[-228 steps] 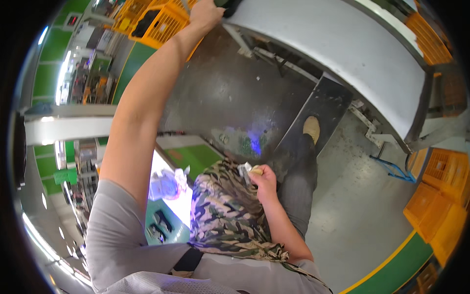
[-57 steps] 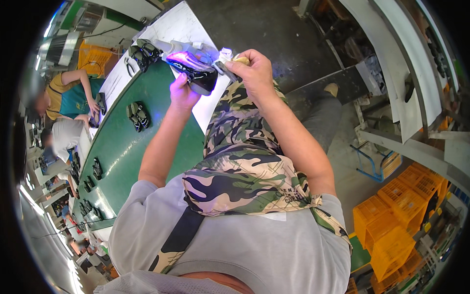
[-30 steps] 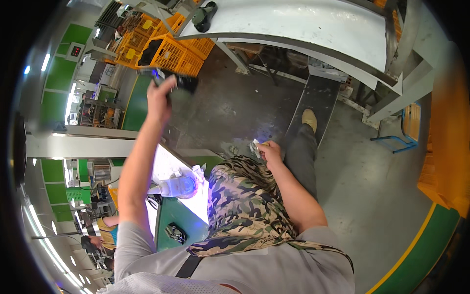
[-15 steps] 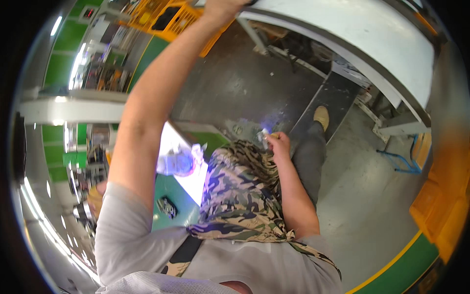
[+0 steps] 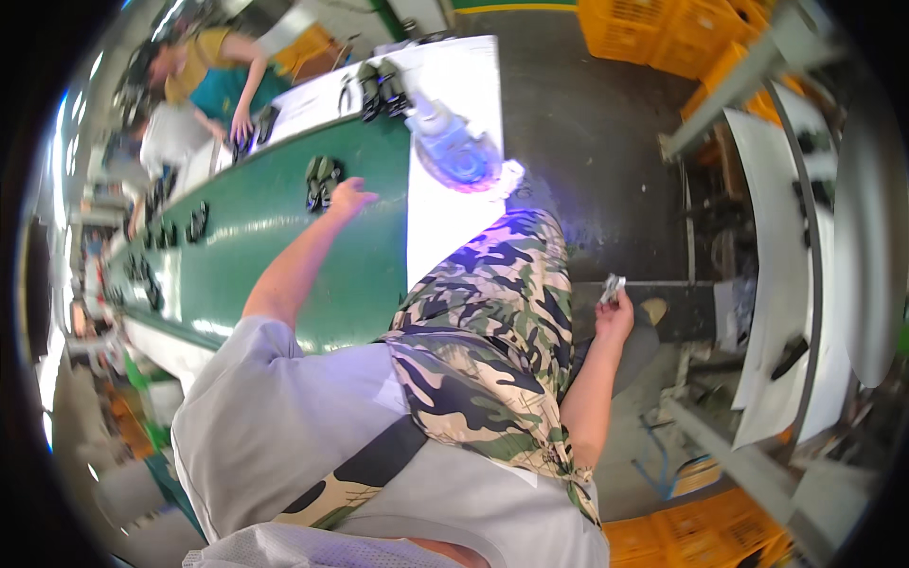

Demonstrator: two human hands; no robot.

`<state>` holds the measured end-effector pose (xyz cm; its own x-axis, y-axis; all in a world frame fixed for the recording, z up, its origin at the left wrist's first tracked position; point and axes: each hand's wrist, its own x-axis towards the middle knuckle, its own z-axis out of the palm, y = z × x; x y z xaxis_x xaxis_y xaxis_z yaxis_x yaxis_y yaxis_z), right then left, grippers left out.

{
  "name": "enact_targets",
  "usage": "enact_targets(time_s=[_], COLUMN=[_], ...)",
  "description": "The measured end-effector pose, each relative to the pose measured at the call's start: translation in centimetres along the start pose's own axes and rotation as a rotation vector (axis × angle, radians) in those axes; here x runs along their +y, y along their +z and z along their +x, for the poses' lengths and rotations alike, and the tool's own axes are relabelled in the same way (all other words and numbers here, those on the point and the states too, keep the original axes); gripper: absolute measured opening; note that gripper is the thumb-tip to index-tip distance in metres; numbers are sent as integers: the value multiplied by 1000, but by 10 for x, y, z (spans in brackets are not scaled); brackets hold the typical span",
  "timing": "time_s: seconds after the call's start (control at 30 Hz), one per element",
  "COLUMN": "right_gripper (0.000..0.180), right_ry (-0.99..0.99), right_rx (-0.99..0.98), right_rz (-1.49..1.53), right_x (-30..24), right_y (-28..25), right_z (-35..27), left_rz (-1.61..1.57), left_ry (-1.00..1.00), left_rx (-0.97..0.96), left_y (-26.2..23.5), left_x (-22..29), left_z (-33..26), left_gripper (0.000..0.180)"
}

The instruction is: Polishing or applying finishing solution to dress shoes on a production line.

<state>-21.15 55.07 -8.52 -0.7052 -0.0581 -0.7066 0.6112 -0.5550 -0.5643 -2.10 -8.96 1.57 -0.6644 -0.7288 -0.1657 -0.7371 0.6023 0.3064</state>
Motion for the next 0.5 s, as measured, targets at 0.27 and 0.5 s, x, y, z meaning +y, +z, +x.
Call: enact_targets(time_s=[0.27,0.5], right_gripper=[16,15], right_ry=[-38,-121], right_rx=[-36,-94], right_rz=[-177,-298], right_x=[-29,-53], right_y=[72,118], right_z=[-36,-42], left_rz=[-168,-28], left_ry=[-400,-317], left_rx=[115,199], left_y=[4,7], left_x=[-148,-109], left_z=[12,70], left_gripper=[86,90])
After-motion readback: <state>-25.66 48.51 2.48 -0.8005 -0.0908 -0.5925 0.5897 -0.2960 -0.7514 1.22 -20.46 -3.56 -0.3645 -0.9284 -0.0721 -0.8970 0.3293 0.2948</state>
